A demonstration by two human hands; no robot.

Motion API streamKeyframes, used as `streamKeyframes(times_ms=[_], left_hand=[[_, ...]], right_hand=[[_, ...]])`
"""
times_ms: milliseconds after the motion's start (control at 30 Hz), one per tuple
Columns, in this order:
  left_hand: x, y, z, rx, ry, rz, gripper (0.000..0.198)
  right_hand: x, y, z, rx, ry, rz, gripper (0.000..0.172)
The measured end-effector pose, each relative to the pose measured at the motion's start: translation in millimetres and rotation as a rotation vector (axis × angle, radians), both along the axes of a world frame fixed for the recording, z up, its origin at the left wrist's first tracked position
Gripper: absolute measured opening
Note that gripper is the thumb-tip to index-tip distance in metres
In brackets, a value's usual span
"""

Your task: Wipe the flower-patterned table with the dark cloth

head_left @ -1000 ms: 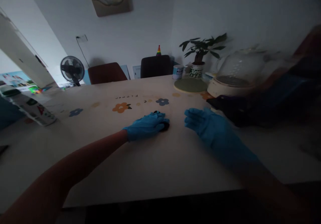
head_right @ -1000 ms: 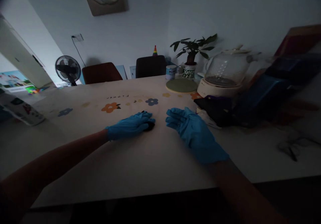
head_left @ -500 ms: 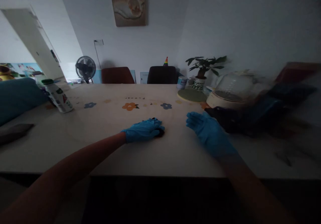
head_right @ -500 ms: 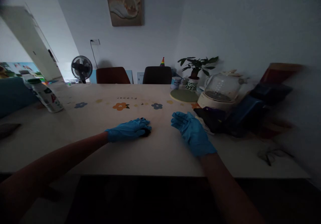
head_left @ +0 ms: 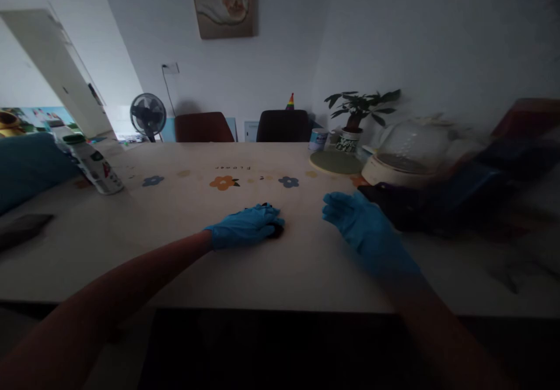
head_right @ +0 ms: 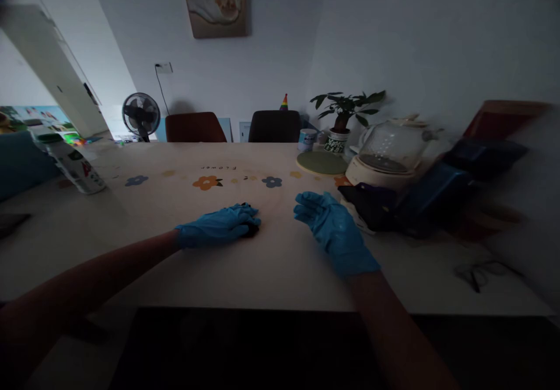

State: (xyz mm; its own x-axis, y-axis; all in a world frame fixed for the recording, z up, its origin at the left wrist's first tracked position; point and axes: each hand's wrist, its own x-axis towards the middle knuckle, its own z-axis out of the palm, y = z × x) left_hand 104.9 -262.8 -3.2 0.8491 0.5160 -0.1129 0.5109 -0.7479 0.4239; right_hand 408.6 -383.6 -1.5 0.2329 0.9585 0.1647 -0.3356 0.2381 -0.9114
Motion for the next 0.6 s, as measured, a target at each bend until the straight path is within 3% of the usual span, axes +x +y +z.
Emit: streamKeyframes(times_ms=[600], left_hand=[[-0.6,-1.4,1.7,0.006,-0.05,-0.022,0.056]], right_hand=[[-6.7,-6.5,5.5,-0.048,-0.044,-0.063,0.029]])
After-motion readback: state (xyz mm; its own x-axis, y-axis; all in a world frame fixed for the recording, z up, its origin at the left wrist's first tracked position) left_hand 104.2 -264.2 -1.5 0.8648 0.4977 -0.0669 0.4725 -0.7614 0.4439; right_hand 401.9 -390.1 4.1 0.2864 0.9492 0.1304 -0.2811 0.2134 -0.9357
